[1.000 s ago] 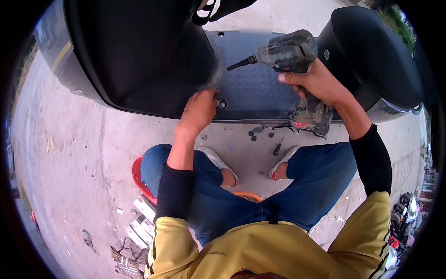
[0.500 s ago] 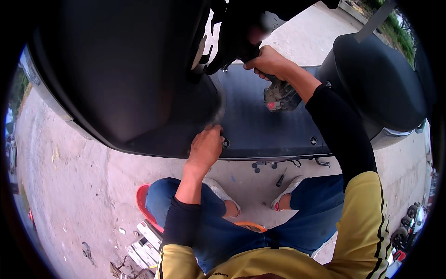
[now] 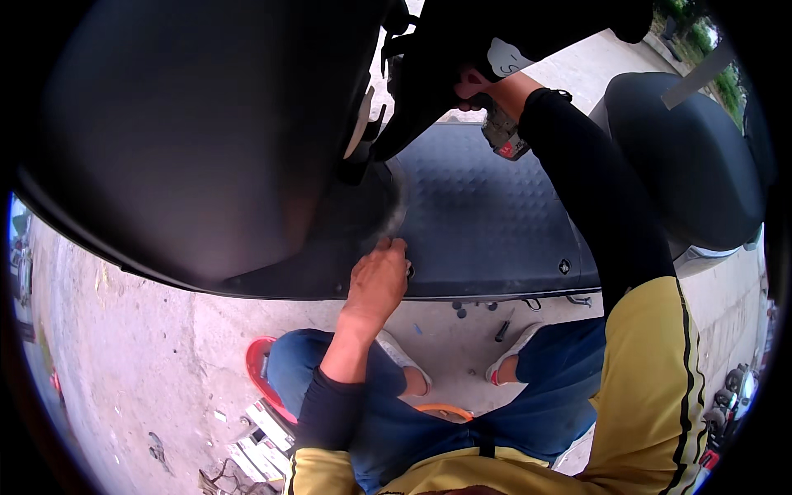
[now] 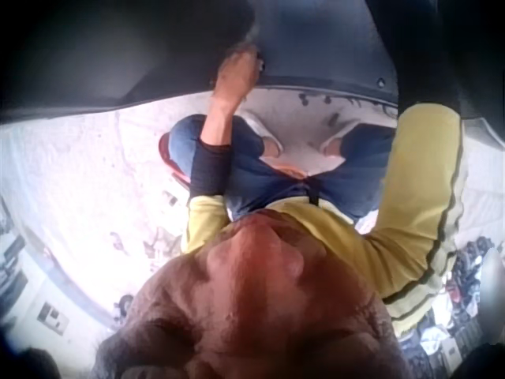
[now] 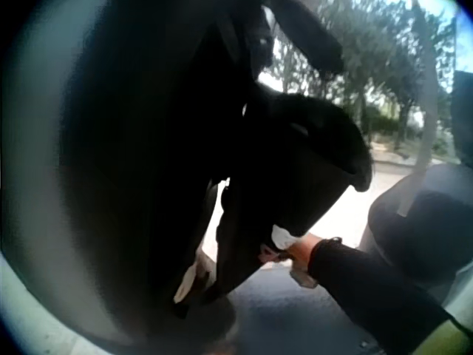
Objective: The person secures a scooter floorboard using a cordless impact driver and a screwdriver. They fasten multiple screws into the floorboard, switch between tools, and adjust the board's position to ensure proper alignment.
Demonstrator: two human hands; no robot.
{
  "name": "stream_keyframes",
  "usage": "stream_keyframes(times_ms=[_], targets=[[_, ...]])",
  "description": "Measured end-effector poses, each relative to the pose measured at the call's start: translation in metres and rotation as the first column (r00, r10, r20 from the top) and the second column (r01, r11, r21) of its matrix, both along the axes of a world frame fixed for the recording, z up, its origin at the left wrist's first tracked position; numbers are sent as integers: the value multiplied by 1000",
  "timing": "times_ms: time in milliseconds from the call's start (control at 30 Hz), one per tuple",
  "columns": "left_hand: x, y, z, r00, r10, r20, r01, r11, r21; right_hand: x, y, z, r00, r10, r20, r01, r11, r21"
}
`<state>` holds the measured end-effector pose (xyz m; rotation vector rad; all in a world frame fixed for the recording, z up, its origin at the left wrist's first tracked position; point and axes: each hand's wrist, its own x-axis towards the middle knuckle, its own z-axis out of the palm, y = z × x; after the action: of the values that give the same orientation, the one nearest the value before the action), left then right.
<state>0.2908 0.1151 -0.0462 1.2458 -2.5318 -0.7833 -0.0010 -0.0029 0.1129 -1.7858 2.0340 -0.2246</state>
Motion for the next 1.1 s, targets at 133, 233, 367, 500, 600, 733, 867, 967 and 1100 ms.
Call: stream_keyframes(times_ms=[133, 233, 367, 500, 600, 733, 867, 967, 1100], targets=[[1, -2, 1, 1000, 23, -21, -23, 1000, 16, -6, -3, 3, 998, 22, 59, -21, 1000, -14], [-1, -4, -3, 1000, 9, 0, -9, 1000, 2, -10, -4, -1, 992, 19, 126, -17, 1000, -21], [-4, -3, 3, 997, 10, 75, -10, 1000, -5, -13, -2, -4, 978, 8, 207, -1, 999, -37], [-3, 1, 2, 997, 2, 75, -1, 1000, -22, -15, 0, -7, 960, 4, 279, 11, 999, -53], [0, 2, 5, 997, -5, 72, 6, 1000, -19, -16, 2, -9, 944, 0, 331, 22, 998, -63], [4, 5, 4, 999, -7, 54, 9, 999, -33, -15, 4, -11, 919, 3, 393, 27, 997, -71], [6, 6, 9, 995, -15, 95, 17, 1000, -14, -16, 1, -12, 898, 16, 441, 26, 996, -90], [5, 6, 9, 996, -25, 86, 26, 1000, -12, -20, 2, -11, 884, 15, 467, 33, 995, -94], [4, 6, 7, 996, -16, 89, 17, 1000, -14, -18, 6, -12, 874, 19, 485, 32, 995, -96]])
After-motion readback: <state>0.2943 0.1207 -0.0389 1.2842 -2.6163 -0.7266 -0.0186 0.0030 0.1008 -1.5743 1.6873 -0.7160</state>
